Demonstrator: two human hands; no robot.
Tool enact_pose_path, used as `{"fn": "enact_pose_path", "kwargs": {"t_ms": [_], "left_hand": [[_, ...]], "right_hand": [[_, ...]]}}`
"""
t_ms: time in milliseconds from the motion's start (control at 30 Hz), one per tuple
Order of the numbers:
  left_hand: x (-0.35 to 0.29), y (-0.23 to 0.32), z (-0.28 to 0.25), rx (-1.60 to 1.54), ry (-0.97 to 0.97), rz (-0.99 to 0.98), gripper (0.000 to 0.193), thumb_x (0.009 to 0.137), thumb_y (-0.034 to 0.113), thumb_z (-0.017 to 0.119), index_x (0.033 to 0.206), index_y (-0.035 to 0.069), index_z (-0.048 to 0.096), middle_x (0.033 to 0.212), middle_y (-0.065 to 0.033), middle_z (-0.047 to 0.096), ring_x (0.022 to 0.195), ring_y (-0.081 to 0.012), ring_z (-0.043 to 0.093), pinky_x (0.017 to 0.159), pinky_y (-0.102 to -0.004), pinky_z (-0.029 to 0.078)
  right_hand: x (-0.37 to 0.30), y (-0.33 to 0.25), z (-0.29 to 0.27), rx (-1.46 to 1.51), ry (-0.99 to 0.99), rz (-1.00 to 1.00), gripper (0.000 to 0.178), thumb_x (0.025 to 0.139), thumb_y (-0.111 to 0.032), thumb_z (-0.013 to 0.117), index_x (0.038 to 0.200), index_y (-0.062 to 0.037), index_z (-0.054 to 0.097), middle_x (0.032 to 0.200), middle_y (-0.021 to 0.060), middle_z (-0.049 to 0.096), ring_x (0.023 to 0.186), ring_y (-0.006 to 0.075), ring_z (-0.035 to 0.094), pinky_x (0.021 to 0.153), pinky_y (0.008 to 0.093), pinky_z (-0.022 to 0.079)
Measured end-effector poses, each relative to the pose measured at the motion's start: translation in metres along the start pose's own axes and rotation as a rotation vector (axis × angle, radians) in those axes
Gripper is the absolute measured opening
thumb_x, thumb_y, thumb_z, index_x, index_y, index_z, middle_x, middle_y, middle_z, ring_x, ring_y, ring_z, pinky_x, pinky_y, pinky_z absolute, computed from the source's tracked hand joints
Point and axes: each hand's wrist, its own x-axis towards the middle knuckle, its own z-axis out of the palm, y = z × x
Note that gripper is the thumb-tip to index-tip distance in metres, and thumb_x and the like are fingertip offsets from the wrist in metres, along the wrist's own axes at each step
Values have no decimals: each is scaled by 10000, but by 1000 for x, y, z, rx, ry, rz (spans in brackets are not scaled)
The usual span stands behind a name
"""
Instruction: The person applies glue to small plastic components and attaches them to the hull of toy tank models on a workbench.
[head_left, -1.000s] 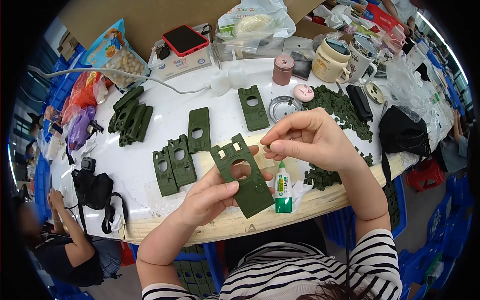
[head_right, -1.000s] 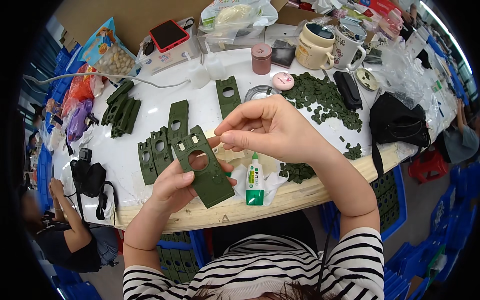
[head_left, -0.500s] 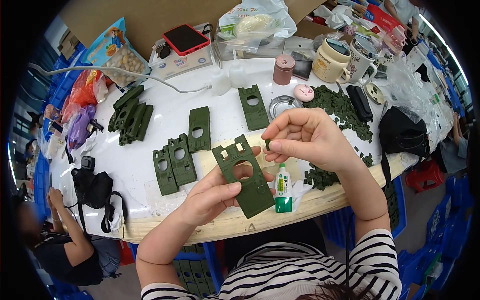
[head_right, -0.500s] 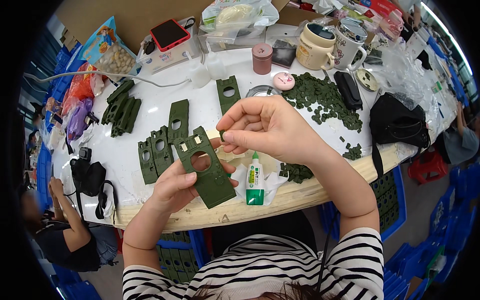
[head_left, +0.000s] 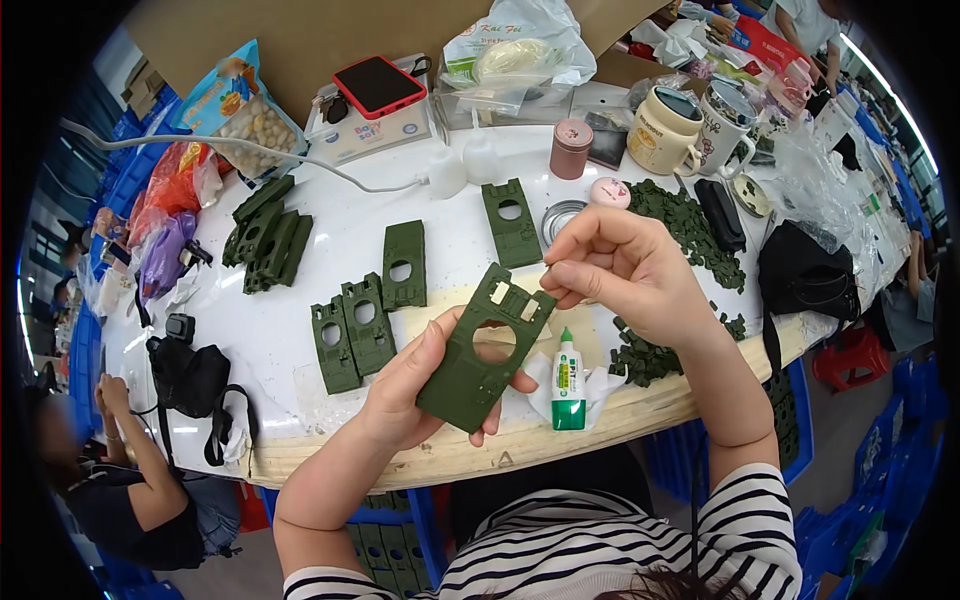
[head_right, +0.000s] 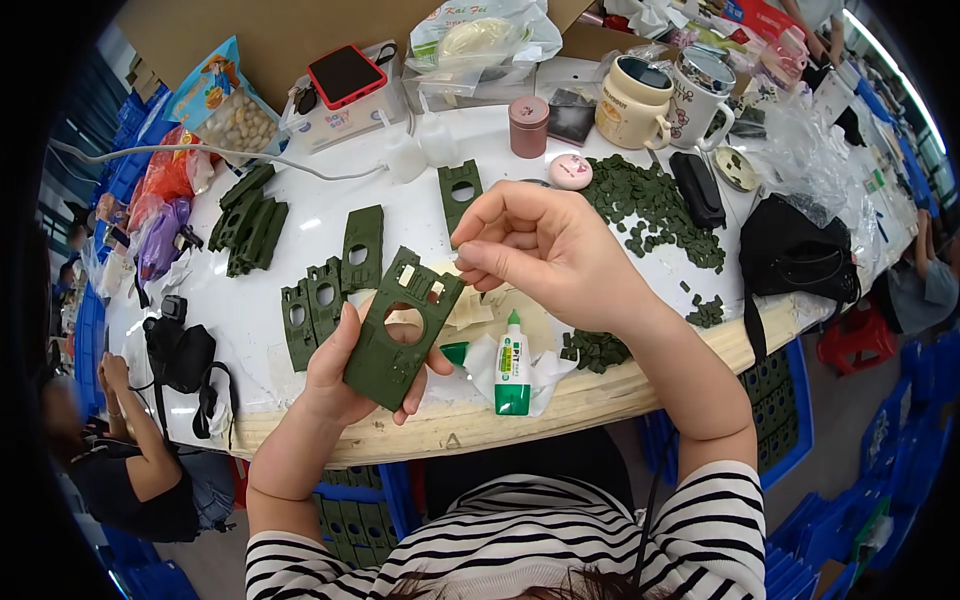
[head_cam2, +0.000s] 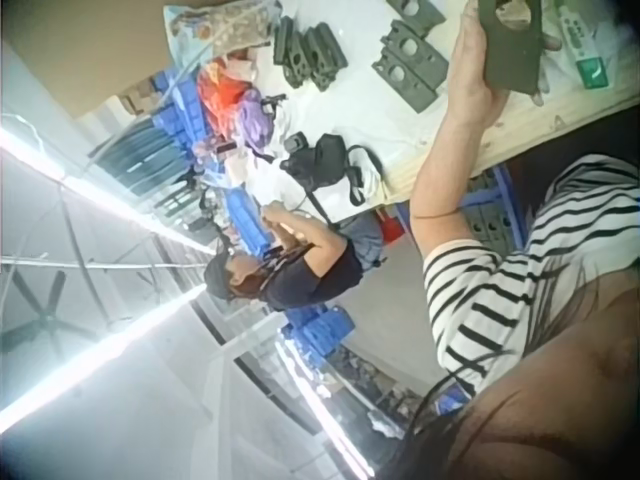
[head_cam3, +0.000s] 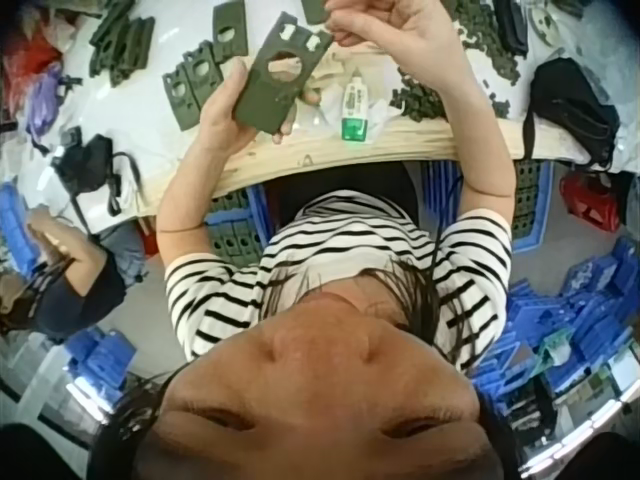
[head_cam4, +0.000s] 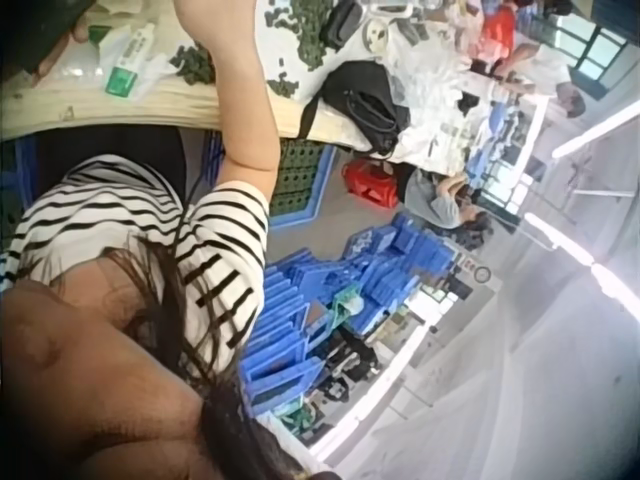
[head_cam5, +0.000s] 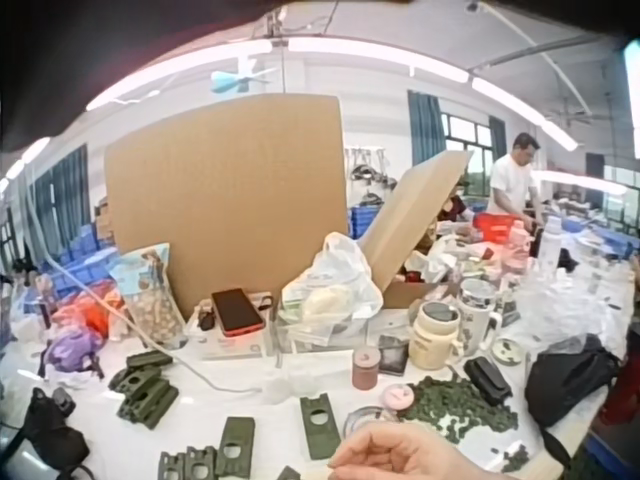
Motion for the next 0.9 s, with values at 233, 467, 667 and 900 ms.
{"fn": "enact_pose_path", "kwargs": {"t_ms": [233,467,667,900], "left_hand": [[0,2,0,49,16,-11,621,965,502,332,1396,66,238,1089,-282,568,679,-230,638,550,-314,545],[3,0,17,122,113,28,625,948,488,401,1409,115,203,1223,-286,479,940,-367,628,768,-496,547],[4,-1,20,200,128,124,638,957,436,419,1445,148,126,1279,-266,453,1145,-384,530,941,-506,453],[6,-4,22,222,95,169,747,963,360,447,1478,248,-83,1344,-230,415,1259,-373,434,1002,-479,402]], "right_hand": [[-2,-5,3,33,-56,100,163,882,-102,631,960,41,624,844,58,657,742,88,621,688,217,510],[0,2,3,7,102,9,176,868,-83,639,984,47,613,853,75,668,817,106,648,737,228,530],[0,-6,5,60,129,54,203,853,-65,651,1015,49,609,879,95,674,846,120,656,756,235,536],[-2,-8,4,89,85,104,194,847,-29,649,1016,64,628,891,103,678,828,121,659,755,240,538]]}}
